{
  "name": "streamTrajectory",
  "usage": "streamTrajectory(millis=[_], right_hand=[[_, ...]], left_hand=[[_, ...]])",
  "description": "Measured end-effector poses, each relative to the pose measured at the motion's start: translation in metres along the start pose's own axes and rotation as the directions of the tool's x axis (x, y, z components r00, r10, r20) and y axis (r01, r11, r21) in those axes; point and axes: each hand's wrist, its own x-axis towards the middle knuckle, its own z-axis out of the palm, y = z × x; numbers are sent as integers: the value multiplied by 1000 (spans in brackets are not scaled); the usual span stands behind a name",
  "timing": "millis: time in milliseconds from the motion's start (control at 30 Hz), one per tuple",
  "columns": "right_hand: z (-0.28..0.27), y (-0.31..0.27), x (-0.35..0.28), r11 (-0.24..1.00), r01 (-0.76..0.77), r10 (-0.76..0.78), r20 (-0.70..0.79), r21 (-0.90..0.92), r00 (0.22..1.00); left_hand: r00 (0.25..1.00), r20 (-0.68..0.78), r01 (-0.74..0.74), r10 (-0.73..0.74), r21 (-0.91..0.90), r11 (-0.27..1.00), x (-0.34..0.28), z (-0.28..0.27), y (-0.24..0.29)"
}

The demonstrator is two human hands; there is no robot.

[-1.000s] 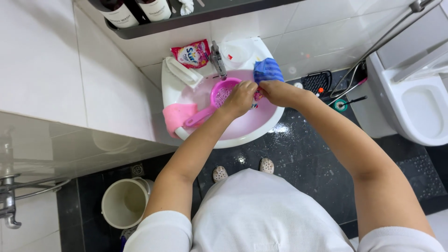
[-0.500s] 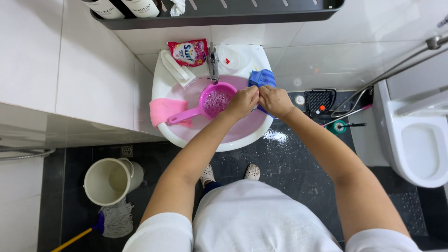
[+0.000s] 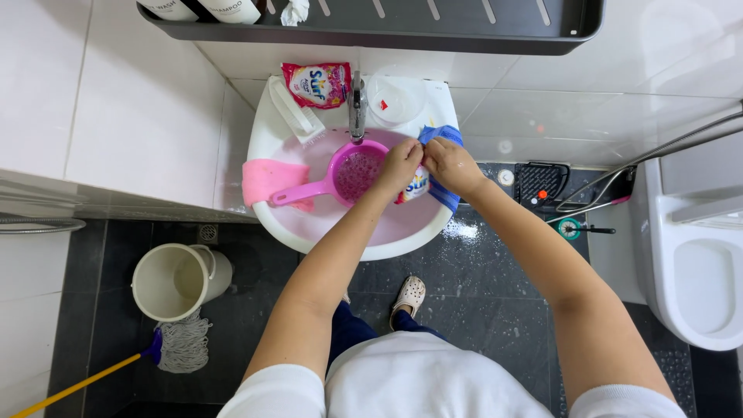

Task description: The person cleans a toilet by first placing cleaning supplies on the tank, then scrubbing the base and floor with a brush. They prepare a soapy solution in a pink bowl at the sink and use a toilet brush to scrub the inside of the bowl with the solution.

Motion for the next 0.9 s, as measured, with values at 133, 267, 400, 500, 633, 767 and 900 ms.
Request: streamTrajectory(millis=[133,267,400,500,633,767,900], right_hand=[[-28,-20,11,984,-99,102,-15,148,995],[-44,-24,22,950,-225,211,86,217,974],[-42,0,29,955,-273,233,281,113,931],[-41,14,33,960,-275,228,426,51,876],[-43,10,32,967,-251,202,476,41,856],[-27,18,14,852,-495,386,433,172,815],[5,33,-8,395,-617,480,419,681,770]], left_hand=[[984,25,-178,177,191,965,-8,-15,30],[952,146,-304,268,353,885,-7,-21,30],[901,218,-435,376,449,781,-6,-22,39],[872,293,-489,392,520,700,-4,-22,50],[860,361,-510,361,561,652,-3,-22,61],[765,395,-642,509,528,556,1,-14,57],[762,348,-640,547,534,552,5,-1,55]])
